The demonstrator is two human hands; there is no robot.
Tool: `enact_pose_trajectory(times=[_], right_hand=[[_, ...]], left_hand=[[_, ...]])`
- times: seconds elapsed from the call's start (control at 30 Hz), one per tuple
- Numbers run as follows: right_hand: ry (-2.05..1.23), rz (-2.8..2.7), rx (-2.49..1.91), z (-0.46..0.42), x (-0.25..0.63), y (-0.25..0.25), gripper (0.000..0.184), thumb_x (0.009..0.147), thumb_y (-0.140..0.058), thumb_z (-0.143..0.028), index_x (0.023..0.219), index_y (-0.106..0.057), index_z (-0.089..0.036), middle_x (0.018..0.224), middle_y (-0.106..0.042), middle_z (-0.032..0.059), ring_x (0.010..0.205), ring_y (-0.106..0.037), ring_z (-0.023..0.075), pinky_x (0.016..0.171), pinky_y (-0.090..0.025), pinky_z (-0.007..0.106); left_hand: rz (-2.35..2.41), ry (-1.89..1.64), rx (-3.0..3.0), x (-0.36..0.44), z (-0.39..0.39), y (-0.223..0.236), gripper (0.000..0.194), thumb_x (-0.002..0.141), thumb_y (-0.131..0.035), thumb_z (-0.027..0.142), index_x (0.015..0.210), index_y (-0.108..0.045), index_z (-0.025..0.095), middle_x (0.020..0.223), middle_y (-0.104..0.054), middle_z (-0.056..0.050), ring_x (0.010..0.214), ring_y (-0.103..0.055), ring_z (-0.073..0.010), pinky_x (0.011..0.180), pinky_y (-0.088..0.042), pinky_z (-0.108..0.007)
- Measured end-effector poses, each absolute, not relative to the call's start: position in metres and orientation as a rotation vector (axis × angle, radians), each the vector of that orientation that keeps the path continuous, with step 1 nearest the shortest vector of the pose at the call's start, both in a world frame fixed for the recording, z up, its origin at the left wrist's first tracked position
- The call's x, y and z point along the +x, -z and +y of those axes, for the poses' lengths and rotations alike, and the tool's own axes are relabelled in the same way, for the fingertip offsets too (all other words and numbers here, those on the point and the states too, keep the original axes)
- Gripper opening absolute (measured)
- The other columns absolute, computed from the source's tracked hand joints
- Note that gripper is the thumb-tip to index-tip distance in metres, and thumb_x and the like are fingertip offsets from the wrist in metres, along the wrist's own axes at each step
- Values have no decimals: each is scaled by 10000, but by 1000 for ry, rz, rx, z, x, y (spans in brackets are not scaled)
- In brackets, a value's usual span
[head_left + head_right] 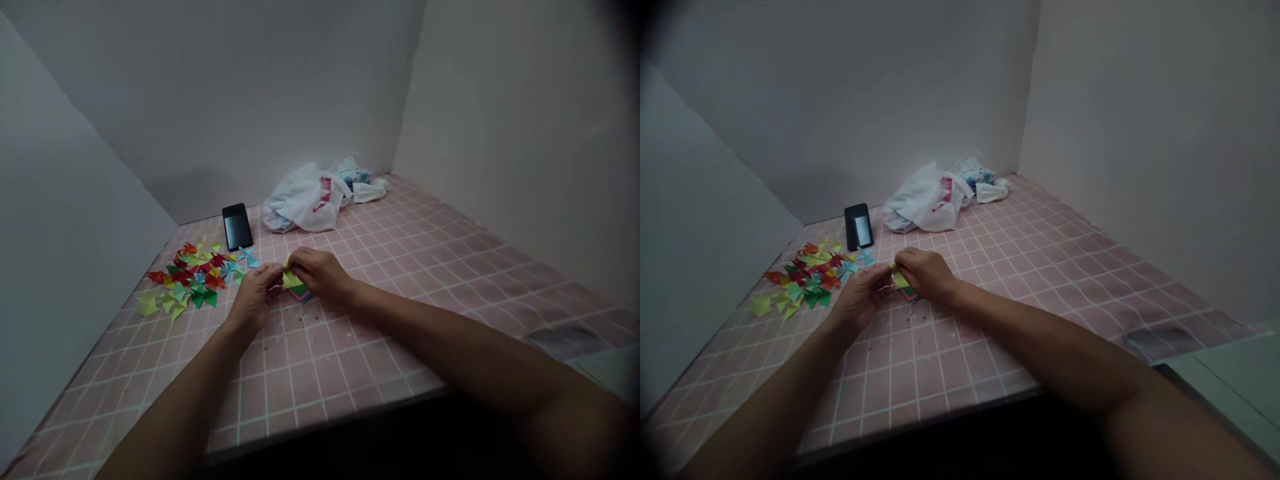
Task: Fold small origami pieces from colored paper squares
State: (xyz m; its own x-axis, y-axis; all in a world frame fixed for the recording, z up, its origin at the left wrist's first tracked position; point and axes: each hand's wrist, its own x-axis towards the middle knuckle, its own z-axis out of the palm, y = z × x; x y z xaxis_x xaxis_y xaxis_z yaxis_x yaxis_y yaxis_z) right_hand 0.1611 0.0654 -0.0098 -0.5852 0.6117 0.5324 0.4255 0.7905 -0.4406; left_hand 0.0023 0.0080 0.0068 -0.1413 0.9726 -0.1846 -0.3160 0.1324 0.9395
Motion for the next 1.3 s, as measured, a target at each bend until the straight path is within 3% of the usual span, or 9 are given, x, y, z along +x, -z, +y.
enact_pose_trajectory(times=[0.47, 0.83, 1.3], right_hand=[[-372, -2292, -762, 65, 162, 9, 129, 937, -514, -131, 888, -632, -153, 911, -654, 67, 796, -568, 166, 717, -385, 264], [-464, -2199, -681, 69, 161, 11, 115, 897, -537, -94, 858, -622, -160, 874, -645, 45, 788, -560, 152, 724, -391, 253], [-801, -2173, -577, 74, 168, -3, 110, 873, -589, -148, 764, -600, -145, 728, -599, -2, 670, -526, 108, 643, -374, 234]], left_hand=[[1169, -1232, 748, -3, 11, -8, 310, 574, -869, 300, 709, -628, 160, 640, -572, 48, 568, -524, -79, 527, -449, -200], [1152, -1296, 913, -2, 10, -9, 347, 558, -892, 298, 790, -664, 178, 752, -626, 38, 612, -573, -77, 587, -471, -208], [1336, -1314, 1525, -11, 12, -15, 142, 712, -768, 313, 755, -724, 184, 721, -668, -2, 646, -573, -137, 628, -453, -262]])
